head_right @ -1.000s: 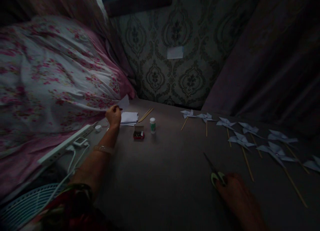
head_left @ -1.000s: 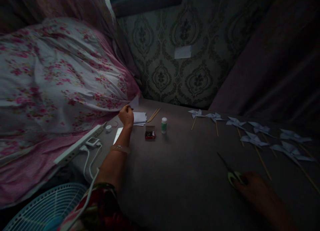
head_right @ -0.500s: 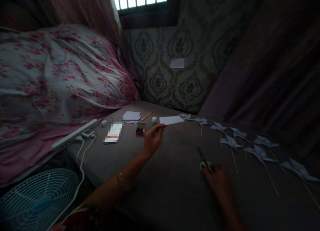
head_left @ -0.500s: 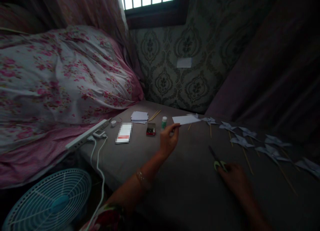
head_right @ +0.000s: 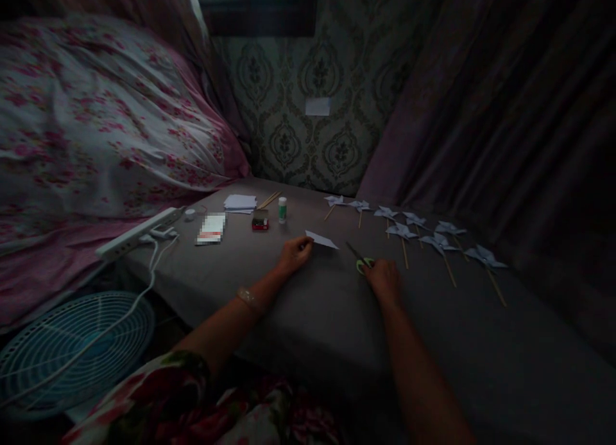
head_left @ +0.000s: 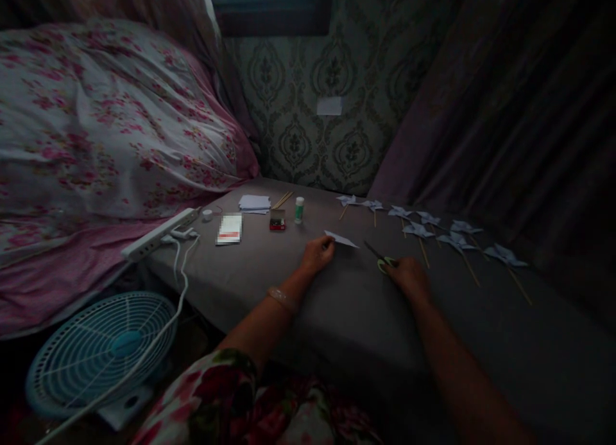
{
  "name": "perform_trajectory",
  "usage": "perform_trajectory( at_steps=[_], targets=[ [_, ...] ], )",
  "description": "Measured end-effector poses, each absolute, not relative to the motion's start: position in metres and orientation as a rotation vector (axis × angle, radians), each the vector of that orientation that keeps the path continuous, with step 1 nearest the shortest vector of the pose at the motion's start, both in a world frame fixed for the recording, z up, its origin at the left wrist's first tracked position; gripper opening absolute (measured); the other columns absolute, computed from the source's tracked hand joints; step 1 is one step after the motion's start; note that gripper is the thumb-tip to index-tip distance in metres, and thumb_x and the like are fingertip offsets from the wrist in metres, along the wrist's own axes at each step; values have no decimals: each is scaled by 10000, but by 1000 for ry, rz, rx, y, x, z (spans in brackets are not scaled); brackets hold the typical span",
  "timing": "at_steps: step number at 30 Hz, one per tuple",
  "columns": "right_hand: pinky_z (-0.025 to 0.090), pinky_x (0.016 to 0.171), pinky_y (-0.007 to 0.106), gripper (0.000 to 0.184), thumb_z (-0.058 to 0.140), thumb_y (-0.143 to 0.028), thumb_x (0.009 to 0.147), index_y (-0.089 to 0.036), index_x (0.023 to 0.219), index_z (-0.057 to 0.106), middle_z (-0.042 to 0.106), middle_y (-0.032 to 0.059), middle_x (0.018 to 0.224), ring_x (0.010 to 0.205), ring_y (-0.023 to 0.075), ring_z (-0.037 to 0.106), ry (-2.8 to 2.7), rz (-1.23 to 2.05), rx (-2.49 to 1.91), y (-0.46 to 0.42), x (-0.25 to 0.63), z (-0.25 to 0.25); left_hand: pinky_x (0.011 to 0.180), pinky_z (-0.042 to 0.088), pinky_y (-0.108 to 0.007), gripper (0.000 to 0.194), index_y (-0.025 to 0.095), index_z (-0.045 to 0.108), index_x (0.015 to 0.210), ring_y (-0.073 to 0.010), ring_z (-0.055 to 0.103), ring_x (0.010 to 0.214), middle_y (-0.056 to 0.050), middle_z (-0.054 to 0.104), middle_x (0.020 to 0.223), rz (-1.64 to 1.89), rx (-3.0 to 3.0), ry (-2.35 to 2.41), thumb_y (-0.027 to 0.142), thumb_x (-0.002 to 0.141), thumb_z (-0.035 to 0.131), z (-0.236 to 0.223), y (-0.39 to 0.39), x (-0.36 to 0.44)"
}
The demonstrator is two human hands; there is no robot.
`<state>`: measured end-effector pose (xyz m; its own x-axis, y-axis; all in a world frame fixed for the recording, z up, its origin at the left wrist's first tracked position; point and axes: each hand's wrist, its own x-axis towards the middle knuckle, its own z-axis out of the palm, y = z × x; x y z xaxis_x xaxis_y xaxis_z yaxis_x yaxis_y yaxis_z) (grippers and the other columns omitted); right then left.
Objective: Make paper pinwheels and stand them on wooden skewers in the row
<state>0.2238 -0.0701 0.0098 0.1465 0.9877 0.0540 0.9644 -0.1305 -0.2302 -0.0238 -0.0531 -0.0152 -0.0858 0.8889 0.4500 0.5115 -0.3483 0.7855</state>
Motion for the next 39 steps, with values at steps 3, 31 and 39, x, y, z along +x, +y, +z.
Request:
perform_trajectory(
  at_steps=[3, 31, 39],
  targets=[
    [441, 657, 276, 432, 554, -503, 809, -178, 1036, 727, 707, 147, 1014, 908, 236, 663, -1988, 248, -2315, -67, 225, 22, 752, 488, -289, 252, 178, 741, 945, -177, 641, 725, -74, 737, 867, 1408, 1799, 1533, 193, 772, 559, -10, -58, -24],
    [291, 480, 240, 251, 597, -382, 694, -169, 566, 631, 547, 4, 516, 505, 117, 514, -2293, 704, -1926, -36, 249, 42, 540, 470, -237, 435, 151, 661, 1003, -153, 626, 603, -35, 702, 708, 1568, 952, 1404, 278, 590, 714, -4, -35, -41],
    [238, 397, 194, 195, 732, -325, 596, -161, 649, 641, 502, -57, 445, 404, 54, 385, -1084, 1317, -1339, -31, 219, 48, 527, 456, -236, 295, 168, 655, 906, -110, 575, 571, -42, 684, 809, 1547, 736, 1166, 215, 615, 667, 21, 15, -11]
  ],
)
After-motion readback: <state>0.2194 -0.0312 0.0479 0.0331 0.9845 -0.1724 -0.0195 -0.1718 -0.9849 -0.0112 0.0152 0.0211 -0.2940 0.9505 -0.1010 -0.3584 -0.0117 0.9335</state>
